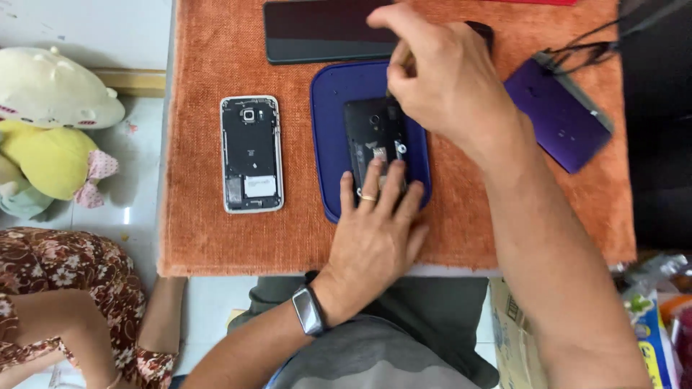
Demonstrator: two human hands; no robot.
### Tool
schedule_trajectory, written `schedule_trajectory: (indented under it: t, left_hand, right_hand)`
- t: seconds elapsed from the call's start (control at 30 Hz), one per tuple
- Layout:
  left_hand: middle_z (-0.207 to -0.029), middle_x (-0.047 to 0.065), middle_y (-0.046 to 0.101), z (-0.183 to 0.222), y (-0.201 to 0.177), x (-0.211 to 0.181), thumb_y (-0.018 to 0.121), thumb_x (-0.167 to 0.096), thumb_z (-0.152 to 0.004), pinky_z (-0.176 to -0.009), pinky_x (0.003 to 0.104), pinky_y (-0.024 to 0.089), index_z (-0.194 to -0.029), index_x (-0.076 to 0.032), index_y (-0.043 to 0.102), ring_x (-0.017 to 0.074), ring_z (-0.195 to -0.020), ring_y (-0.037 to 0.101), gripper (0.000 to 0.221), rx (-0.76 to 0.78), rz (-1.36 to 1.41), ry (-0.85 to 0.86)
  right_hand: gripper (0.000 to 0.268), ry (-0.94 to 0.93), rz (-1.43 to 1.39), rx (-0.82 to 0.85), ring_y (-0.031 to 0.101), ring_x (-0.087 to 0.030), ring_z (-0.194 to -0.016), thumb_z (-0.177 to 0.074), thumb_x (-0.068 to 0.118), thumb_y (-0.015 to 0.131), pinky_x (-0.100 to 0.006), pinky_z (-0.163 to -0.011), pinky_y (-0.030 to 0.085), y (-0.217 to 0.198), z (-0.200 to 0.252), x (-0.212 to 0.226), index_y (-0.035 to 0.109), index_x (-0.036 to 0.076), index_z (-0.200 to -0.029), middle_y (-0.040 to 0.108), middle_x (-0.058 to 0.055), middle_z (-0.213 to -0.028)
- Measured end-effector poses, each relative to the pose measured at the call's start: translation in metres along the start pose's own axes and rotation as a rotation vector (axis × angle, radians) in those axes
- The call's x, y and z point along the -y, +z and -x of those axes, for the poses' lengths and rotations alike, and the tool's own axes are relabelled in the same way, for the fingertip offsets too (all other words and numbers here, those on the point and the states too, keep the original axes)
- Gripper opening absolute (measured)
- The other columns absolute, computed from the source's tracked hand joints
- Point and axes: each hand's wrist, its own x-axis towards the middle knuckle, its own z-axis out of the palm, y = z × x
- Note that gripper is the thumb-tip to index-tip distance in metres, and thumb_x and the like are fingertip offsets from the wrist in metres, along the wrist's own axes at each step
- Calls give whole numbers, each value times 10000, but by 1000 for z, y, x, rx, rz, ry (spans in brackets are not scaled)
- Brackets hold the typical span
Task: A person uses a precision screwdriver to remove several small screws from the back of a mobile phone during a repair process.
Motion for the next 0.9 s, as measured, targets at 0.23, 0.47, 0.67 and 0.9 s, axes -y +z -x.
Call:
schedule_trajectory:
  t: [0.23, 0.47, 0.67, 0.9]
  left_hand:
    - [-1487, 216, 524, 8, 1, 2, 631, -352, -976, -1115, 708, 366, -1335, -85, 627, 466, -1414, 457, 447, -77, 53, 28]
    - [-1420, 199, 581, 9, 1, 2, 642, -301, -961, -1056, 673, 419, -1274, -84, 646, 457, -1349, 527, 381, -130, 52, 42]
    - [-1378, 206, 624, 13, 5, 3, 628, -293, -968, -1045, 637, 433, -1238, -65, 675, 453, -1324, 560, 357, -173, 32, 60]
    - [-1319, 203, 663, 29, -4, -4, 661, -248, -970, -1048, 559, 470, -1182, -49, 696, 427, -1268, 602, 293, -273, 23, 49]
  right_hand:
    - [240, -79, 354, -182, 682, -340, -592, -891, 130, 745, -503, -501, 487, 27, -10, -16, 721, 117, -1129, 678, -44, -649]
    - [308, -15, 215, -120, 728, -369, -756, -823, 0, 667, -546, -649, 537, 37, -16, -13, 754, 87, -1105, 760, -130, -771]
    - [370, 112, 139, -133, 704, -414, -798, -840, -19, 645, -556, -691, 530, 33, -13, -11, 712, 72, -1192, 750, -184, -838]
    - [265, 131, 224, -116, 755, -289, -757, -908, 131, 796, -531, -834, 590, 28, -12, -9, 743, 59, -1158, 778, -128, -831]
